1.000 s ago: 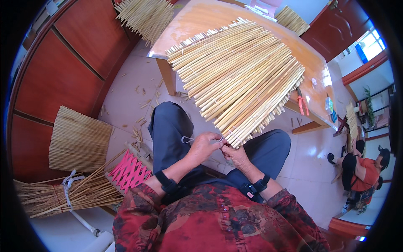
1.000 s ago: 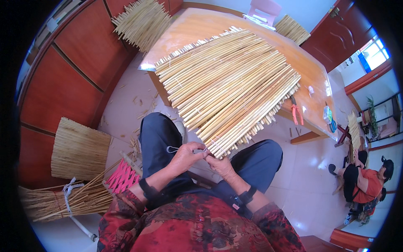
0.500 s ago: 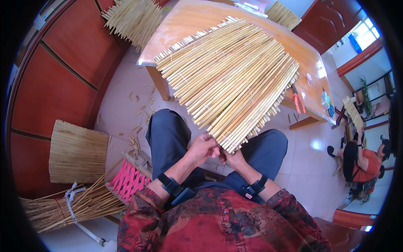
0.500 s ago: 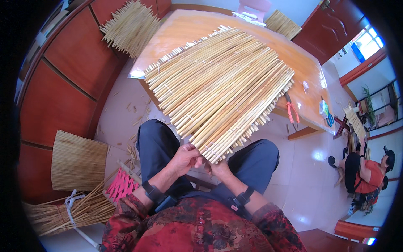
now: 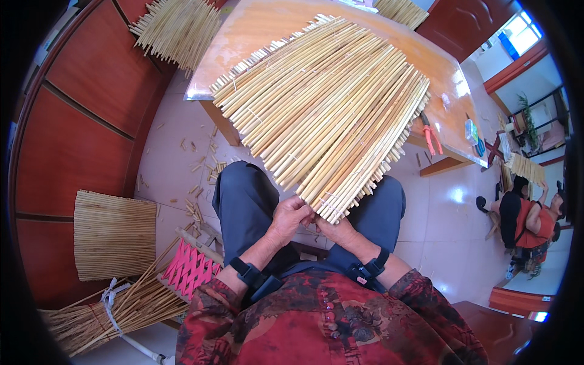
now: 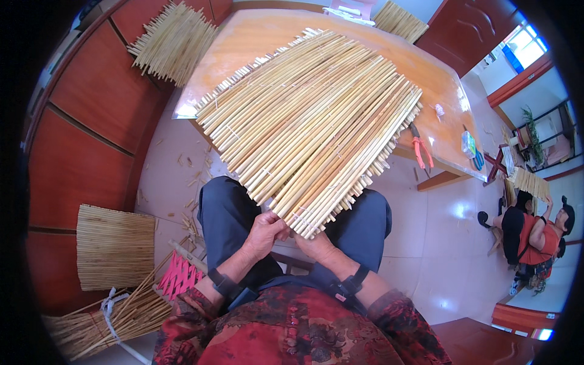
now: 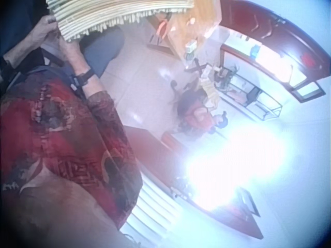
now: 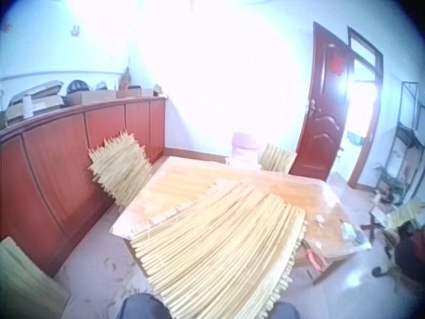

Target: The person weaves a mat by threading a cord through a series of wooden sticks, pulling the cord tight and securing it with knots.

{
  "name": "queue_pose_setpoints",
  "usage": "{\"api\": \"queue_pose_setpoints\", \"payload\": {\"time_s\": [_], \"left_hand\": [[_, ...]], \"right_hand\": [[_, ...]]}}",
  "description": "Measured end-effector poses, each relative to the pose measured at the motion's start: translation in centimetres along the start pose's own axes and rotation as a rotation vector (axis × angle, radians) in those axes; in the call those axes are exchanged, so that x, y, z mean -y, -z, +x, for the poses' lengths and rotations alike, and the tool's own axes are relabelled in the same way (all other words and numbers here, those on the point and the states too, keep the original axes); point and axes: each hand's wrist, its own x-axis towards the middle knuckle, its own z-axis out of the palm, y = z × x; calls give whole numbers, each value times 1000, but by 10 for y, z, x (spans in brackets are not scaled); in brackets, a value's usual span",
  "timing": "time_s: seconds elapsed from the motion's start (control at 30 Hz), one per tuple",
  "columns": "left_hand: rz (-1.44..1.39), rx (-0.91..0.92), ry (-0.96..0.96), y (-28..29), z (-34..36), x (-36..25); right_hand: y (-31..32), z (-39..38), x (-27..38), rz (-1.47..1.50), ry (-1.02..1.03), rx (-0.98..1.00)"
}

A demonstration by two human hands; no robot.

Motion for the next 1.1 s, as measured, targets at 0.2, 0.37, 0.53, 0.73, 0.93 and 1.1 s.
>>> {"api": "queue_pose_setpoints", "payload": {"time_s": [0.2,0.37,0.53,0.73,0.93,1.1], "left_hand": [[234,-68,-59,-6,0,-3],[397,-94,-40,-2,3,0],[364,-105,-4,-10,1,-9],[407,-137,-77,-8,2,-7],[349,-121,-34,-7,1,-14],[312,-78,-28,-8,2,-15]], "right_hand": [[2,3,17,-19,-56,69],[-12,4,-20,127,-189,76],[-6,3,-9,370,-378,142],[29,-47,18,-299,161,405],[64,-47,101,-542,434,-131],[55,-20,95,-761,367,-185]]}}
